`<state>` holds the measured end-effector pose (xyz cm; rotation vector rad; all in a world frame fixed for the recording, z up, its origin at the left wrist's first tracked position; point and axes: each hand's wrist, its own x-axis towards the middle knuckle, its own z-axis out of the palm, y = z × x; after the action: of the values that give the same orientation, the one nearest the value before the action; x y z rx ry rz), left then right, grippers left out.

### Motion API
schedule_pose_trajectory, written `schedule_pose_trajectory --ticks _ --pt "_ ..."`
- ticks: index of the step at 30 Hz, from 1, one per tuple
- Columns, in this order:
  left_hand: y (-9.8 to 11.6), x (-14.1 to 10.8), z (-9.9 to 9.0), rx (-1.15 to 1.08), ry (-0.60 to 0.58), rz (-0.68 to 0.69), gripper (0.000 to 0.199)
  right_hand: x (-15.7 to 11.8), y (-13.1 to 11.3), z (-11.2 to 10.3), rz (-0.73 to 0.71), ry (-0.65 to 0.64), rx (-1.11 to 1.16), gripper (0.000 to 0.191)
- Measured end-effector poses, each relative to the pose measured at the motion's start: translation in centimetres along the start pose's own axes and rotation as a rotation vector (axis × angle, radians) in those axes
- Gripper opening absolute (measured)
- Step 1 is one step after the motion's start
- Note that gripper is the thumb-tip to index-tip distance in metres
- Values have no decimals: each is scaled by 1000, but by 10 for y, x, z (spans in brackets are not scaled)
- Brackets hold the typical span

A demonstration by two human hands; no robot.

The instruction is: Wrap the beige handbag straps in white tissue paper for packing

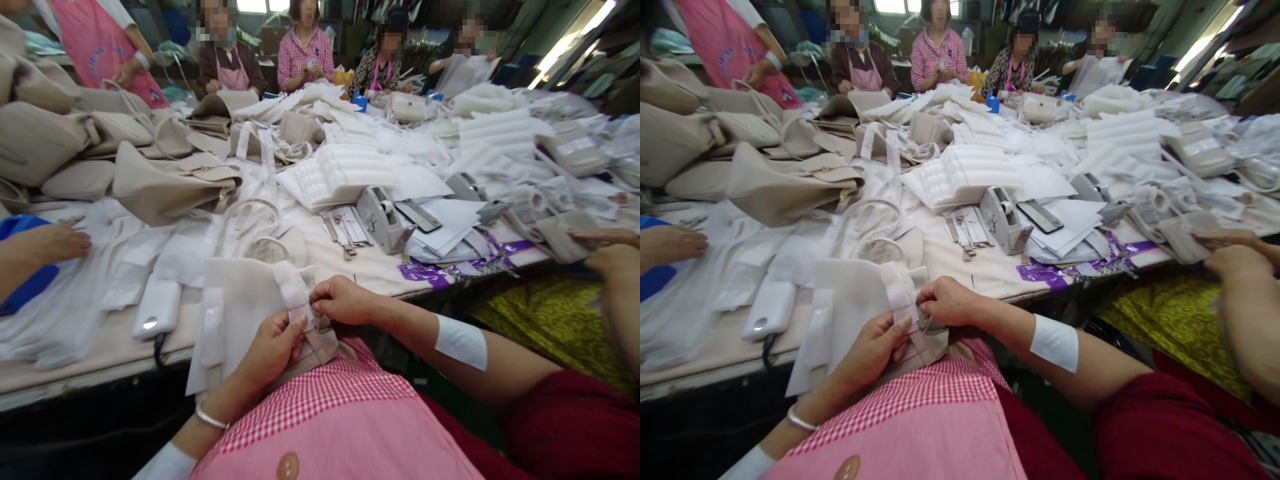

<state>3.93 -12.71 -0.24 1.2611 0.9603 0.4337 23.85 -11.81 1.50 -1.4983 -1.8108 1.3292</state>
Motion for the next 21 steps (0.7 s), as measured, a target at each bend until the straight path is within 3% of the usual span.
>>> schedule_pose_trajectory --ticks 11,18,21 --pt "-3 5 -1 114 22 -45 47 0 10 27 -184 232 25 30" --pt "0 6 0 266 105 0 46 7 14 36 -44 477 100 17" --pt "7 -1 3 390 165 74 43 -5 11 36 -21 436 260 16"
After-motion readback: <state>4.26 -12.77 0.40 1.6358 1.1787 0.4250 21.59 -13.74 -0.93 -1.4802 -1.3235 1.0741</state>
